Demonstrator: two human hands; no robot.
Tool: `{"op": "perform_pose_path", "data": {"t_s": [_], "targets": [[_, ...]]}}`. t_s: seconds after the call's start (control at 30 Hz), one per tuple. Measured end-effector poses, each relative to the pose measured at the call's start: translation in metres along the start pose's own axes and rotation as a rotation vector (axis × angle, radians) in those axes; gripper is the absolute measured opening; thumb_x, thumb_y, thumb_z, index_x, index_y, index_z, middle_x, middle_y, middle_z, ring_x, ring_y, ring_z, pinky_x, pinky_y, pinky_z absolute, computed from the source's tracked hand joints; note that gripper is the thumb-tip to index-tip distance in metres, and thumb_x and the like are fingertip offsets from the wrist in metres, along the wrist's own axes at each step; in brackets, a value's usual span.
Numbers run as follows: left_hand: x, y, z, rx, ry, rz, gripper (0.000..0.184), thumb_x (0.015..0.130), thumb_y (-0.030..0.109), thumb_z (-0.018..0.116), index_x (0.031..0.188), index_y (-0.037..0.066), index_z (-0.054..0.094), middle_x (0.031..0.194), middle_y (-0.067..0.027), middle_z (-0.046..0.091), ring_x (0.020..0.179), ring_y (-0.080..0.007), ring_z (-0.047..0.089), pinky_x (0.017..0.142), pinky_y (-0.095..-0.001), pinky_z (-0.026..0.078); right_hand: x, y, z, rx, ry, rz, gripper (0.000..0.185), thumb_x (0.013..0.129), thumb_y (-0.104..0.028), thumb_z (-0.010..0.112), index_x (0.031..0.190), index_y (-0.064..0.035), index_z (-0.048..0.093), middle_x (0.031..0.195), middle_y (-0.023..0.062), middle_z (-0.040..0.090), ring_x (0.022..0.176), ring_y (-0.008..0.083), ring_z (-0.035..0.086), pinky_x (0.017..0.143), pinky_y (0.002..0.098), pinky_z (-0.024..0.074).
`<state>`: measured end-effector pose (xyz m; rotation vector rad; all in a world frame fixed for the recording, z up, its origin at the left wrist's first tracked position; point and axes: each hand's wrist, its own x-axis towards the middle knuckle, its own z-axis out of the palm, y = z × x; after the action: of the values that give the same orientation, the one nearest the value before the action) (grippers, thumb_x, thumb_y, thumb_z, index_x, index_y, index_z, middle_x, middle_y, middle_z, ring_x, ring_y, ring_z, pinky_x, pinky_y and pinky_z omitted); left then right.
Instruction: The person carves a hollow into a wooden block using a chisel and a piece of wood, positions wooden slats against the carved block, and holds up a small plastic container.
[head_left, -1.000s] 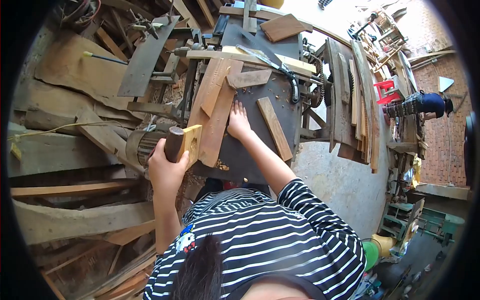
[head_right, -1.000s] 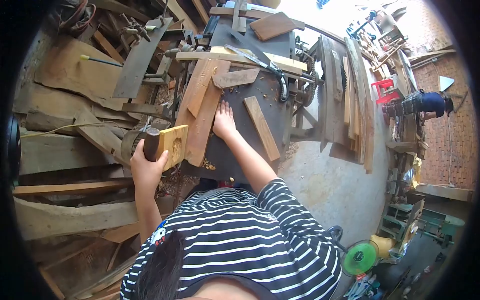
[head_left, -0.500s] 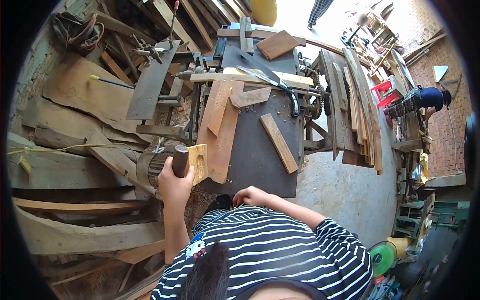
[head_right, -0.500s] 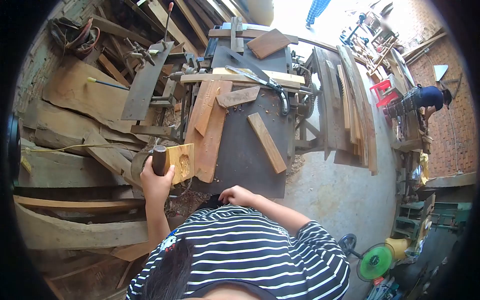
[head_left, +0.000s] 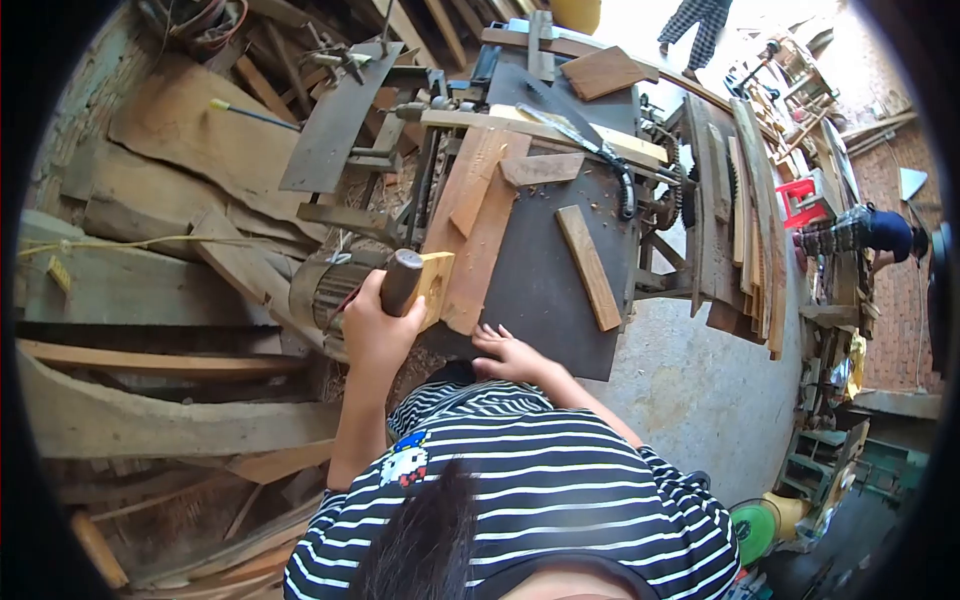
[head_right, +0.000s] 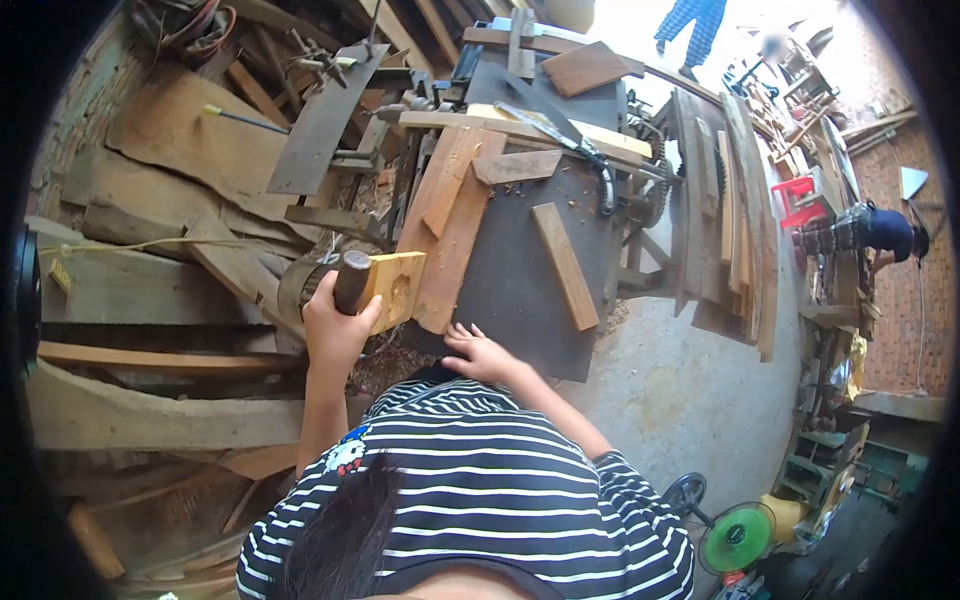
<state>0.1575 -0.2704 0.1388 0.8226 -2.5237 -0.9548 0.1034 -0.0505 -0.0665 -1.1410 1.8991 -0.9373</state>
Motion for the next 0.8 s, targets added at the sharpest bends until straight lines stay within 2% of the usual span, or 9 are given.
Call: {"op": "perform_pose_path", "data": {"t_s": [0.03,0.07,0.13,0.23,0.33,0.37,0.43,0.53,0.8], "targets": [[0.0,0.001,-0.001,-0.058,-0.023,-0.014,0.032,0.069,0.016,0.077,0.093,0.003,0.06,0.08,-0.019,0.068,0.079,-0.0367,0.068,0.068,-0.0429,0.052,-0.004,-0.005,-0.016,0.217,-0.14,0.14,0.045,0.096,-0.035,0.052,0.123,0.0004,0.06,0.123,0.0212,0.061,0.122,0.0323,0.055,0.113,0.0446,0.0281],[0.0,0.002,-0.002,-0.116,-0.047,-0.025,0.032,0.069,0.015,0.077,0.092,0.003,0.059,0.08,-0.0191,0.067,0.078,-0.0372,0.067,0.067,-0.0431,0.052,-0.011,-0.022,-0.03,0.455,-0.169,0.336,0.034,0.096,-0.028,0.055,0.112,-0.0014,0.068,0.106,0.0173,0.07,0.099,0.0288,0.067,0.098,0.0368,0.0462],[0.0,0.004,-0.002,-0.109,-0.03,0.005,0.03,0.068,0.014,0.077,0.09,0.003,0.059,0.075,-0.0173,0.066,0.07,-0.0339,0.067,0.062,-0.0401,0.051,-0.028,-0.032,-0.048,0.51,-0.007,0.34,0.026,0.093,-0.019,0.059,0.108,-0.0007,0.069,0.103,0.017,0.07,0.093,0.0277,0.068,0.084,0.0318,0.0528],[0.001,0.012,-0.002,-0.269,-0.038,-0.002,0.028,0.068,0.01,0.078,0.087,0.003,0.059,0.067,-0.0076,0.06,0.056,-0.0135,0.056,0.055,-0.0292,0.047,-0.049,0.004,-0.068,0.071,0.641,0.19,0.026,0.086,-0.015,0.065,0.108,-0.0008,0.067,0.104,0.0188,0.068,0.099,0.0298,0.065,0.089,0.0357,0.05],[0.003,0.017,0.005,-0.397,-0.019,0.014,0.028,0.068,0.009,0.079,0.087,0.002,0.059,0.069,-0.0029,0.06,0.058,-0.0082,0.054,0.054,-0.0263,0.046,-0.067,0.032,-0.099,-0.522,0.984,0.297,0.048,0.082,-0.018,0.069,0.126,-0.0025,0.056,0.123,0.0193,0.058,0.116,0.0343,0.053,0.099,0.0421,0.0423],[0.005,0.018,0.008,-0.393,-0.032,0.018,0.028,0.068,0.009,0.079,0.087,0.002,0.059,0.069,-0.0029,0.06,0.058,-0.0082,0.054,0.054,-0.0263,0.046,-0.067,0.038,-0.099,-0.517,0.99,0.31,0.048,0.082,-0.018,0.069,0.126,-0.0025,0.056,0.123,0.0193,0.058,0.116,0.0343,0.053,0.099,0.0421,0.0423],[0.007,0.021,0.013,-0.477,-0.087,-0.011,0.028,0.069,0.008,0.079,0.087,0.001,0.059,0.072,-0.0001,0.06,0.059,-0.0056,0.053,0.054,-0.024,0.045,-0.068,0.057,-0.087,-0.749,1.021,0.69,0.063,0.08,-0.021,0.071,0.136,-0.003,0.046,0.133,0.0176,0.051,0.121,0.0357,0.047,0.101,0.0443,0.0392],[0.011,0.032,0.021,-0.485,-0.088,0.013,0.029,0.069,0.008,0.079,0.088,0.001,0.059,0.073,0.0004,0.059,0.059,-0.0053,0.053,0.055,-0.0229,0.045,-0.081,0.096,-0.065,-0.531,0.914,0.69,0.074,0.076,-0.026,0.076,0.138,-0.0024,0.043,0.134,0.0167,0.049,0.119,0.0351,0.047,0.1,0.0446,0.0405],[0.033,0.026,0.071,-0.484,-0.18,0.052,0.032,0.068,0.009,0.083,0.085,0.003,0.056,0.076,-0.0013,0.06,0.063,-0.0075,0.056,0.059,-0.0243,0.048,-0.138,0.032,-0.019,-0.119,0.982,0.908,0.076,0.07,-0.015,0.074,0.139,-0.0013,0.044,0.121,0.0212,0.055,0.111,0.0366,0.053,0.097,0.0412,0.0438]]}}
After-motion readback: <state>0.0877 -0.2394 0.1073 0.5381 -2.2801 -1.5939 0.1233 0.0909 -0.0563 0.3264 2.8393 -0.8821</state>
